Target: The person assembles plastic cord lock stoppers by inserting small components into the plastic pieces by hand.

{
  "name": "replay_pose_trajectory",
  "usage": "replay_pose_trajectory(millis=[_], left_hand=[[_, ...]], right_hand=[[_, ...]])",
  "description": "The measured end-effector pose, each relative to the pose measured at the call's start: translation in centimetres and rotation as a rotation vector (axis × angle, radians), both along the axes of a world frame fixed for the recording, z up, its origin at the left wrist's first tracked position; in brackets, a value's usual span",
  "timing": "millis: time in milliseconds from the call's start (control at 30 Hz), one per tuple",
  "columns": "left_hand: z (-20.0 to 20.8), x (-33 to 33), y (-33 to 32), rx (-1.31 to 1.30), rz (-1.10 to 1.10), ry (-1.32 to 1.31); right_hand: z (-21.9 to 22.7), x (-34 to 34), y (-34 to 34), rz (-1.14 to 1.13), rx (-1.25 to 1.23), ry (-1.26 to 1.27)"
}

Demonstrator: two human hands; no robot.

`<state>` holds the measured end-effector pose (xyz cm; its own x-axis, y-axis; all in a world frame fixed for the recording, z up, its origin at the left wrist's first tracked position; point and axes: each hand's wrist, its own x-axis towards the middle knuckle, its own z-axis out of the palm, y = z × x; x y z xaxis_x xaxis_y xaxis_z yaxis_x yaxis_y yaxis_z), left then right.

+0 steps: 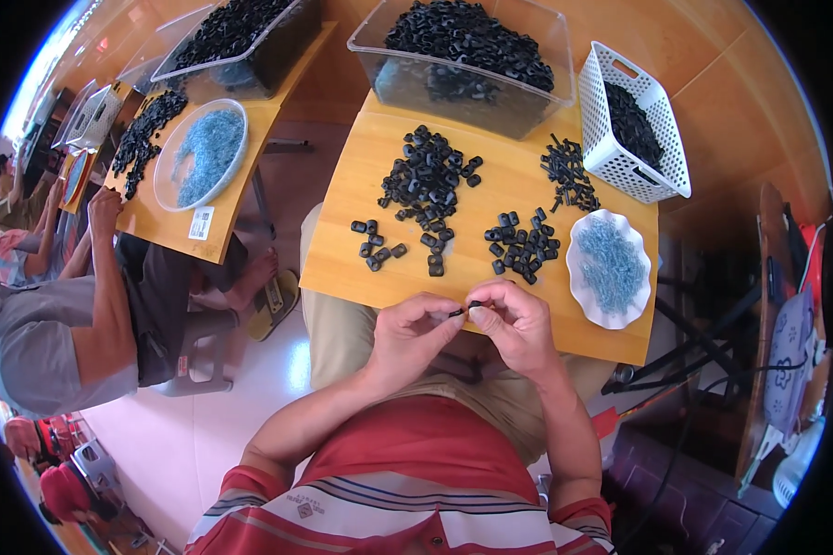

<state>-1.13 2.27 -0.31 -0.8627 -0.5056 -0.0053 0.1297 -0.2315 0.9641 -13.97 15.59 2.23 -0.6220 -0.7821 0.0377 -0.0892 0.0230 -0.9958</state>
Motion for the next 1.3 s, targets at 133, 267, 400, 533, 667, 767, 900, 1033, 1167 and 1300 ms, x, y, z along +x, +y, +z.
replay_pose_trajectory(millis=[133,267,400,533,667,767,900,1033,1167,1300], left_hand=[[0.0,-0.2,0.1,0.003,-0.001,0.005],[0.0,-0.4,0.1,-0.003,-0.006,-0.008],[-0.1,-0.5,0.1,-0.017,-0.01,-0.016],[-0.3,-0.4,0.2,0.001,-0.012,0.009],[-0.5,-0.4,0.2,0.011,-0.029,0.037],[-0.3,-0.4,0.0,0.009,-0.04,0.016],[-0.5,-0.4,0.1,0.043,-0.006,0.024],[-0.7,-0.1,0.0,-0.001,-0.038,-0.005],[-1.1,0.0,-0.1,-0.083,-0.031,-0.006],[-1.0,0.0,-0.2,-0.226,-0.013,-0.053]], right_hand=[[-0.6,0.3,0.2,-0.052,-0.041,-0.129],[-0.8,0.1,0.6,-0.029,-0.011,-0.128],[-0.8,0.1,0.7,-0.016,-0.033,-0.117],[-0.3,0.2,0.7,-0.054,0.02,-0.093],[-0.6,-0.2,0.6,-0.055,0.008,0.058],[-1.0,-0.3,0.6,-0.013,-0.103,0.101],[-1.0,0.1,0.6,-0.014,-0.085,-0.049],[-0.7,0.4,0.7,-0.012,-0.055,-0.115],[-0.4,0.4,0.7,0.021,-0.011,-0.052],[-0.1,0.3,0.6,0.034,-0.002,0.061]])
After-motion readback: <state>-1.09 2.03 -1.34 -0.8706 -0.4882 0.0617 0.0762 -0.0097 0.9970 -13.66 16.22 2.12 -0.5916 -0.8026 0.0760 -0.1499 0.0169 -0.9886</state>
